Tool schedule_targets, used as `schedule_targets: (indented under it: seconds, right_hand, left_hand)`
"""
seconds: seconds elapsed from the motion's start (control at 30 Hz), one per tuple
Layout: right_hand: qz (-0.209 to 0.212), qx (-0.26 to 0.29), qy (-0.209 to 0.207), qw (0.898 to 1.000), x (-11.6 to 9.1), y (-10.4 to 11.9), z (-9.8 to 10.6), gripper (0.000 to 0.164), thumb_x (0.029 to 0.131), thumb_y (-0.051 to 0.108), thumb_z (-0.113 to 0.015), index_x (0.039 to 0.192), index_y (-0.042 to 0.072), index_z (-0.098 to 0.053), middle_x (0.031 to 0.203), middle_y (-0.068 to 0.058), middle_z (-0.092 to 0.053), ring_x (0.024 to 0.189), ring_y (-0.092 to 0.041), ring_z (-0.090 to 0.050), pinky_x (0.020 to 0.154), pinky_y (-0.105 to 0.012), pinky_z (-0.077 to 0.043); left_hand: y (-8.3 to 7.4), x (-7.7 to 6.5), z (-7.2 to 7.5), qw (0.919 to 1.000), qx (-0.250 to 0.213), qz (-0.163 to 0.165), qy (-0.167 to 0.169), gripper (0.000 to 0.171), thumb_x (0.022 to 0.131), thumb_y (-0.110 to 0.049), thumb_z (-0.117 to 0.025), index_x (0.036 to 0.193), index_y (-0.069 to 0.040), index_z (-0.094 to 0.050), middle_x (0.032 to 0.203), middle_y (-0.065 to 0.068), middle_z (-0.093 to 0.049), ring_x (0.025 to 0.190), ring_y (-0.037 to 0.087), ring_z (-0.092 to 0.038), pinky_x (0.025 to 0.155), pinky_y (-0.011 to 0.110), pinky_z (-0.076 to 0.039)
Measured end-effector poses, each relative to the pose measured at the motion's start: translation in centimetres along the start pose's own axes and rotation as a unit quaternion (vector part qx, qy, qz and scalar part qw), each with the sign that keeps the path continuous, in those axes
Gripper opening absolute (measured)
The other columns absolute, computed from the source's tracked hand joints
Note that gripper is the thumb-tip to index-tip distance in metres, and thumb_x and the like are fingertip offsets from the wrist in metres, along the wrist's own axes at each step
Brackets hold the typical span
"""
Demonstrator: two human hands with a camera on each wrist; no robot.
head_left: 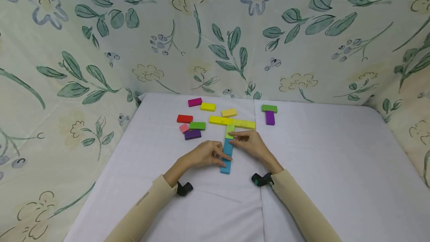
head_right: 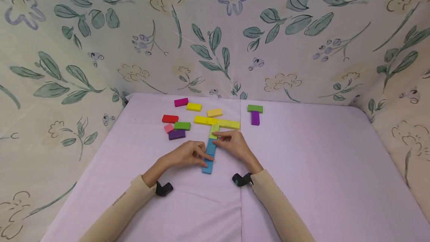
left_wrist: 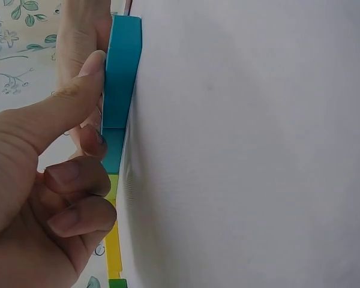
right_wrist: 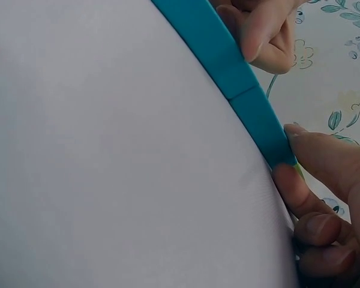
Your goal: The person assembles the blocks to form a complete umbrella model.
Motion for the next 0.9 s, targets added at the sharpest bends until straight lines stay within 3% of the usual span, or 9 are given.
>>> schedule_targets:
  seconds: [0.57,0.7,0.8,0.9]
  right_hand:
    - [-0.002,-0.014,0.006,1.0,0.2,-0.1,-0.1,0.032,0.091,0.026,-0.082,0.122,0.021,-0.078,0.087,-0.002,-0.075,0.075,-0.017,-0.058,0.061,-0.021,-0.042]
    - [-0.007,-0.015,0.016,1.0,0.1,0.3,0.1,0.032,0.092,0.027,-0.08,0.123,0.021,-0.078,0.097,-0.004,-0.077,0.082,-0.016,-0.062,0.069,-0.02,-0.048]
    - [-0.013,-0.017,0.025,0.999,0.1,0.8,0.6,0.034,0.094,0.029,-0.078,0.126,0.02,-0.076,0.112,-0.007,-0.077,0.092,-0.017,-0.066,0.078,-0.02,-0.052]
    - [-0.023,-0.022,0.021,0.999,0.0,1.3,1.6,0.036,0.096,0.03,-0.076,0.129,0.017,-0.075,0.116,-0.009,-0.076,0.088,-0.019,-0.064,0.072,-0.021,-0.051]
  left_hand:
    - [0.0,0.1,0.1,1.0,0.001,0.005,0.0,0.029,0.086,-0.025,-0.084,0.115,-0.024,-0.081,0.085,-0.005,-0.059,0.075,0.011,-0.053,0.064,0.018,-0.037]
    - [0.0,0.1,0.2,1.0,0.008,0.005,0.001,0.03,0.088,-0.026,-0.082,0.118,-0.024,-0.08,0.085,-0.005,-0.058,0.074,0.01,-0.051,0.065,0.018,-0.036]
    - [-0.2,0.3,0.8,0.9996,0.022,0.006,-0.018,0.033,0.09,-0.029,-0.08,0.122,-0.023,-0.078,0.089,-0.004,-0.06,0.075,0.01,-0.05,0.065,0.018,-0.037]
    - [-0.4,0.5,1.9,0.9969,0.047,0.024,-0.058,0.039,0.09,-0.032,-0.08,0.128,-0.023,-0.076,0.102,-0.001,-0.063,0.08,0.014,-0.052,0.067,0.02,-0.039]
Point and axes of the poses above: each hand's wrist, its own x-axis towards the middle knuckle, its own z-axis out of the back of the hand, y = z × x, the point moved 4 cm from there along x, towards the middle knuckle
